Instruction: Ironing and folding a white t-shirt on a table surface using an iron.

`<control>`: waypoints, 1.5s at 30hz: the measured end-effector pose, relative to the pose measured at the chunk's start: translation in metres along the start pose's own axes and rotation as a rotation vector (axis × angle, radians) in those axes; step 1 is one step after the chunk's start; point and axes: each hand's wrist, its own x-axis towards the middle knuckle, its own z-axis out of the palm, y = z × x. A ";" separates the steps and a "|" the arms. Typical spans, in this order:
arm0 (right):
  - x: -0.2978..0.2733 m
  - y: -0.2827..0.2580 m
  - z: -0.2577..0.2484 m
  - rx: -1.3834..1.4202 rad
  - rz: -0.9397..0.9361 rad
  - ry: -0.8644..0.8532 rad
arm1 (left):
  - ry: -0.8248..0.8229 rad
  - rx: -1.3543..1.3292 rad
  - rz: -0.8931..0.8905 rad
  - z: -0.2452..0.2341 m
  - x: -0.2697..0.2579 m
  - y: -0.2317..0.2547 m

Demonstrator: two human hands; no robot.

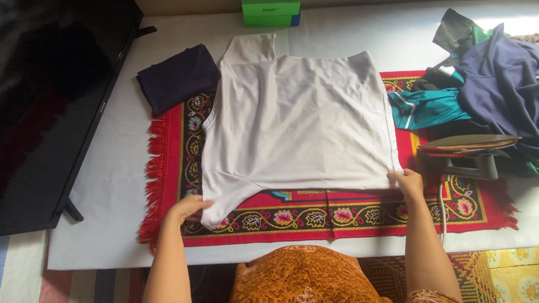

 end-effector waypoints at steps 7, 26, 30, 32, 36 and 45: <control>0.008 -0.015 0.006 -0.039 -0.047 0.063 | 0.279 -0.458 0.281 -0.017 0.109 0.014; -0.002 -0.008 -0.015 -0.207 0.003 -0.015 | 0.998 -0.284 0.486 0.013 0.043 0.045; -0.015 -0.049 -0.010 -0.627 0.116 -0.015 | 0.871 -0.177 0.408 0.003 0.048 0.038; -0.001 -0.060 -0.006 -0.686 0.080 0.039 | 0.871 -0.169 0.431 -0.005 0.046 0.054; 0.020 -0.084 0.009 -0.739 -0.182 0.228 | 0.906 -0.066 0.467 -0.026 0.065 0.078; 0.170 -0.122 0.060 -0.424 -0.448 0.180 | 0.894 0.127 0.647 -0.055 0.128 0.166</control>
